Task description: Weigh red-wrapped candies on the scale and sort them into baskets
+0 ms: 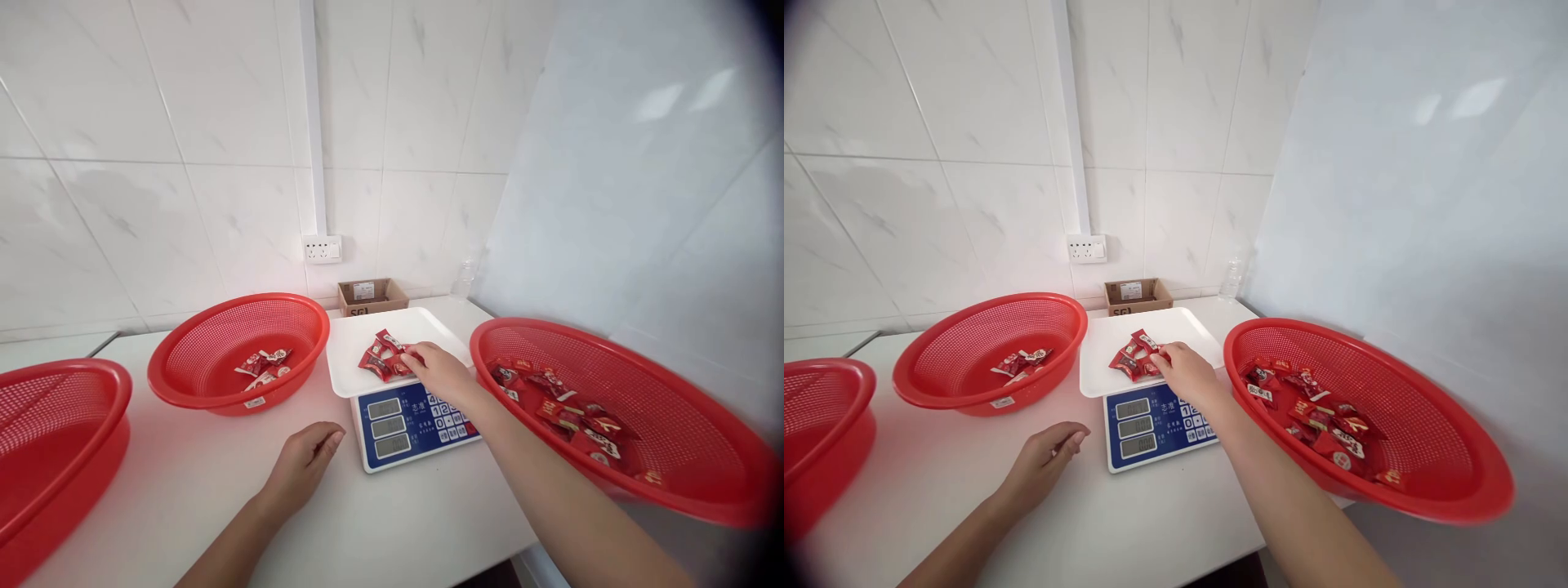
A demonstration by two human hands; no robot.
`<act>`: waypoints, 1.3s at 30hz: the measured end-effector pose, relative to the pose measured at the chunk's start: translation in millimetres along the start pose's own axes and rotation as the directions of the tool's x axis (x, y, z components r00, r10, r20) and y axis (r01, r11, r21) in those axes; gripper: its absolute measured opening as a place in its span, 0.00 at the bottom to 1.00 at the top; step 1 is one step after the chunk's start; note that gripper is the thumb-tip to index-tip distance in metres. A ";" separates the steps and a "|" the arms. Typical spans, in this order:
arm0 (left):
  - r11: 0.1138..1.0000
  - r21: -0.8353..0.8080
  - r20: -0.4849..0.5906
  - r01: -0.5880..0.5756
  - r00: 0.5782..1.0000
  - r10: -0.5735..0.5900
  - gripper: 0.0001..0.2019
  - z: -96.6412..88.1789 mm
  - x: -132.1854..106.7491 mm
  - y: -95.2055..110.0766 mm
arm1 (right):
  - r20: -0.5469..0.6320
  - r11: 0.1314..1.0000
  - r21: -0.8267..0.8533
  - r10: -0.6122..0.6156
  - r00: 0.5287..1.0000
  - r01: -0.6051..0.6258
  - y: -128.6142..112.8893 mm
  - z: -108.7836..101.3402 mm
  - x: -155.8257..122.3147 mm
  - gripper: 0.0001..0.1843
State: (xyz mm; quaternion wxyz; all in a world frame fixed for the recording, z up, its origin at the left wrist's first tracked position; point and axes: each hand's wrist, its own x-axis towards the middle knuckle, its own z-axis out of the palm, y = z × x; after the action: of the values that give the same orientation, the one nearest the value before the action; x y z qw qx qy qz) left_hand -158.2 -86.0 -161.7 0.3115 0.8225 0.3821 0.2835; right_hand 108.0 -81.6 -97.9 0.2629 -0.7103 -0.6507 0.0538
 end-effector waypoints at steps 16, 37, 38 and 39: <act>0.999 -0.022 0.011 0.033 0.999 -0.033 0.16 0.0 1.5 -0.7 | 0.272 0.977 -0.130 -0.127 0.954 0.167 -24.2 13.6 15.1 0.35; 1.000 -0.005 -0.012 0.025 1.000 -0.025 0.17 0.0 2.6 0.2 | 0.018 0.977 -0.192 0.095 0.995 -0.090 66.8 -89.1 -12.0 0.26; 1.000 -0.002 -0.018 0.023 1.000 -0.023 0.17 0.3 2.8 -0.7 | 0.063 0.963 -0.225 0.165 0.984 -0.147 83.3 -98.8 -20.4 0.26; 1.000 0.003 -0.027 0.024 0.999 -0.024 0.17 0.7 3.2 -1.9 | 0.144 0.949 -0.256 0.225 0.964 -0.183 98.7 -107.1 -29.8 0.27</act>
State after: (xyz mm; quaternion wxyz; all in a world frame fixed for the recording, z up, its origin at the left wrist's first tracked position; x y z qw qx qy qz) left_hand -156.8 -82.7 -162.8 0.3083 0.8146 0.3967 0.2898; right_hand 236.9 -144.0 -58.0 0.1108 -0.7933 -0.5954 0.0625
